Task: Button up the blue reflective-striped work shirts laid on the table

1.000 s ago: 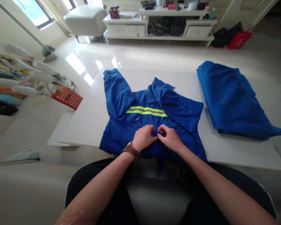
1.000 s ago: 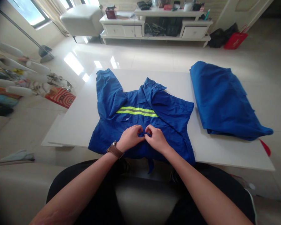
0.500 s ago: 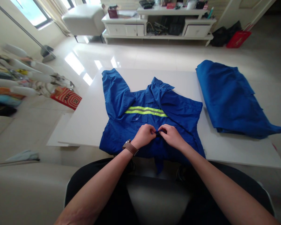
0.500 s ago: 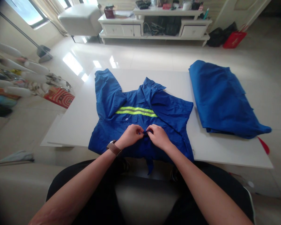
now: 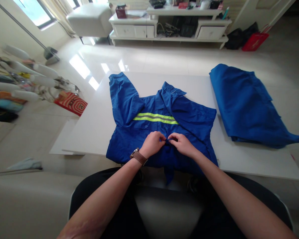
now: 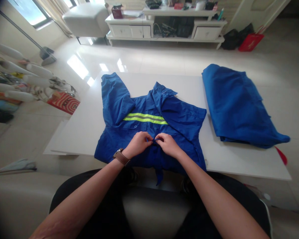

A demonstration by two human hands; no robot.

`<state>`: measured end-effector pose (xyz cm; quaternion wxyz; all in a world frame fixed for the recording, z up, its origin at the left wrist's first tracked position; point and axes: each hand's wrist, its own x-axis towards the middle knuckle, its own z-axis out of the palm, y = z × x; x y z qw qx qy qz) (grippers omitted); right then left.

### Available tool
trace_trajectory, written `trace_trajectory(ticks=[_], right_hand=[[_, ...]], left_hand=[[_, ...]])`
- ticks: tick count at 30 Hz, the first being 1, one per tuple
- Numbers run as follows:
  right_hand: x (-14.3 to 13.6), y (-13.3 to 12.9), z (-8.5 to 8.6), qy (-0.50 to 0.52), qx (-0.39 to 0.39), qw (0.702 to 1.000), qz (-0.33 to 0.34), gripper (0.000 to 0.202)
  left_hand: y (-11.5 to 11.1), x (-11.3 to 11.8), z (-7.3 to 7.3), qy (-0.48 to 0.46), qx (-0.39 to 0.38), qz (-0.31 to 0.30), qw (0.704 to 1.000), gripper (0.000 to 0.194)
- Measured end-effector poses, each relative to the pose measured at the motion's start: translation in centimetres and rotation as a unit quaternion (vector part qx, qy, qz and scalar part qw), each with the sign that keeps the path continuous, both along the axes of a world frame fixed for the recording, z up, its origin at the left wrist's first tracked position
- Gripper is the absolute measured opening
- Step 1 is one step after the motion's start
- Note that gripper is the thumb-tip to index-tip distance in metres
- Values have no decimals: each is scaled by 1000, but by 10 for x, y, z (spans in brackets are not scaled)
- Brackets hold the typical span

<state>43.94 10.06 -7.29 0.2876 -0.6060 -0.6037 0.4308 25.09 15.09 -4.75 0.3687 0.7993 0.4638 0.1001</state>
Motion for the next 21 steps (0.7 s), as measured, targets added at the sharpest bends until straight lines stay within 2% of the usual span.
trace_trajectory(ticks=[3, 9, 21], right_hand=[[-1, 0, -5, 6, -15, 1000, -13, 14], [-2, -1, -11, 15, -30, 999, -27, 16], [-12, -6, 1, -44, -7, 997, -56, 14]], left_hand=[[1, 1, -4, -19, -12, -10, 1000, 18], [-2, 2, -8, -41, -25, 16, 999, 13], [-6, 7, -9, -45, -38, 50, 997, 16]])
